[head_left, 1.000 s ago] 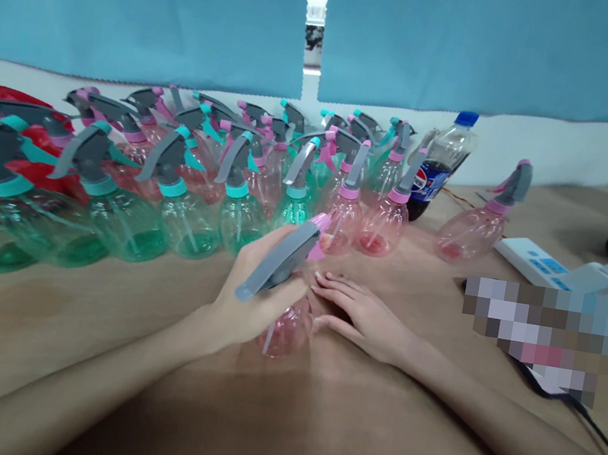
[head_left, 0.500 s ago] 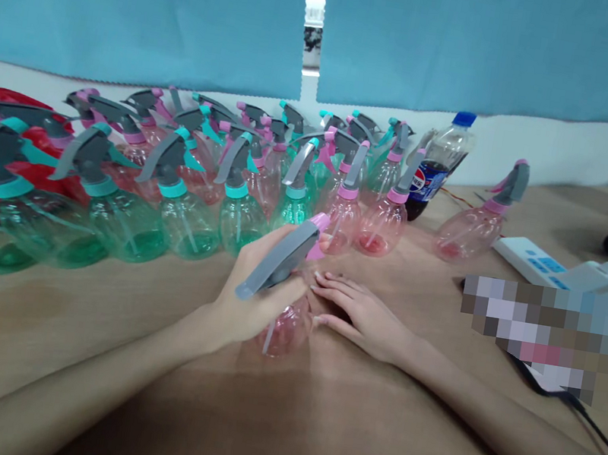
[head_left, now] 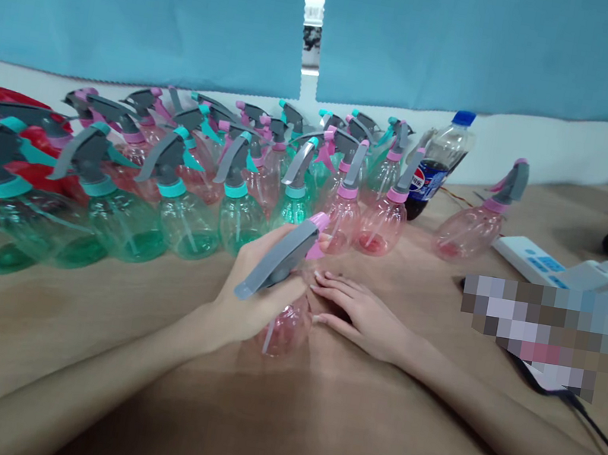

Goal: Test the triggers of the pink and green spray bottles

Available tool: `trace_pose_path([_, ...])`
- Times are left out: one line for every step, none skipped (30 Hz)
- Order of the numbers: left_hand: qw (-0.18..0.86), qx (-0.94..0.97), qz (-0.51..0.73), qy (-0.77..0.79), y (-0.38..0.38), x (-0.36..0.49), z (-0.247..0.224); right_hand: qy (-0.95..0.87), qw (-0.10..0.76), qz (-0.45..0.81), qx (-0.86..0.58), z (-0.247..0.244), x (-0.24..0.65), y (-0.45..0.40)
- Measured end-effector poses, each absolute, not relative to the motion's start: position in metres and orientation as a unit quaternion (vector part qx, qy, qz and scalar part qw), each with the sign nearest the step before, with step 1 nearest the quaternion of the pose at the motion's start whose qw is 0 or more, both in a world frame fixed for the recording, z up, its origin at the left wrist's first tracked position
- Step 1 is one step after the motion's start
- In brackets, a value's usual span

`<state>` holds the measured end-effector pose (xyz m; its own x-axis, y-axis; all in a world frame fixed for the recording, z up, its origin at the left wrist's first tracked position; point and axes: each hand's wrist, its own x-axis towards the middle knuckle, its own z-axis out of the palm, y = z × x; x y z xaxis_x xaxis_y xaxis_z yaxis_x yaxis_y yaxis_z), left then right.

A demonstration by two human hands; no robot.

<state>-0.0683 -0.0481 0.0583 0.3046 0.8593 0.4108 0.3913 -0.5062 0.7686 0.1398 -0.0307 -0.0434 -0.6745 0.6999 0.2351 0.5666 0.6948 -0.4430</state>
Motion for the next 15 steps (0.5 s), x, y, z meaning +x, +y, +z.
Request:
trace_pose_path([0.275, 0.760, 0.423, 0.410, -0.0481, -0.0681, 0.0586, -0.900, 0.195, 0.168, -0.353, -0.0434, 0.1398, -0.0308])
trace_pose_path([0.274, 0.761, 0.425, 0.407, -0.0480, -0.0680, 0.0587, -0.900, 0.196, 0.167, -0.352, -0.0434, 0.1399, -0.0308])
trace_pose_path([0.273, 0.761, 0.428, 0.405, -0.0479, -0.0679, 0.0588, -0.900, 0.197, 0.167, -0.352, -0.0436, 0.1399, -0.0308])
trace_pose_path([0.274, 0.760, 0.429, 0.404, -0.0477, -0.0678, 0.0587, -0.899, 0.200, 0.168, -0.352, -0.0439, 0.1399, -0.0307])
trace_pose_path([0.274, 0.759, 0.431, 0.404, -0.0476, -0.0678, 0.0585, -0.898, 0.203, 0.168, -0.351, -0.0442, 0.1399, -0.0307])
trace_pose_path([0.274, 0.758, 0.432, 0.404, -0.0476, -0.0678, 0.0583, -0.898, 0.206, 0.169, -0.350, -0.0446, 0.1399, -0.0307])
trace_pose_path([0.273, 0.758, 0.433, 0.404, -0.0476, -0.0679, 0.0580, -0.898, 0.208, 0.169, -0.350, -0.0449, 0.1398, -0.0308])
trace_pose_path([0.273, 0.758, 0.433, 0.405, -0.0477, -0.0680, 0.0579, -0.897, 0.209, 0.168, -0.351, -0.0450, 0.1397, -0.0309])
trace_pose_path([0.271, 0.757, 0.434, 0.406, -0.0478, -0.0682, 0.0578, -0.897, 0.210, 0.165, -0.354, -0.0451, 0.1395, -0.0310])
trace_pose_path([0.270, 0.757, 0.433, 0.409, -0.0479, -0.0683, 0.0578, -0.896, 0.209, 0.161, -0.358, -0.0451, 0.1393, -0.0312])
trace_pose_path([0.269, 0.757, 0.432, 0.409, -0.0480, -0.0685, 0.0579, -0.894, 0.208, 0.156, -0.364, -0.0450, 0.1392, -0.0313])
trace_pose_path([0.270, 0.758, 0.432, 0.408, -0.0480, -0.0686, 0.0580, -0.893, 0.206, 0.151, -0.371, -0.0449, 0.1390, -0.0314])
trace_pose_path([0.270, 0.758, 0.432, 0.406, -0.0479, -0.0687, 0.0581, -0.891, 0.206, 0.147, -0.378, -0.0449, 0.1389, -0.0315])
trace_pose_path([0.271, 0.759, 0.433, 0.404, -0.0477, -0.0688, 0.0582, -0.888, 0.206, 0.145, -0.384, -0.0450, 0.1388, -0.0314])
trace_pose_path([0.272, 0.759, 0.434, 0.402, -0.0475, -0.0689, 0.0583, -0.886, 0.208, 0.143, -0.389, -0.0452, 0.1388, -0.0313])
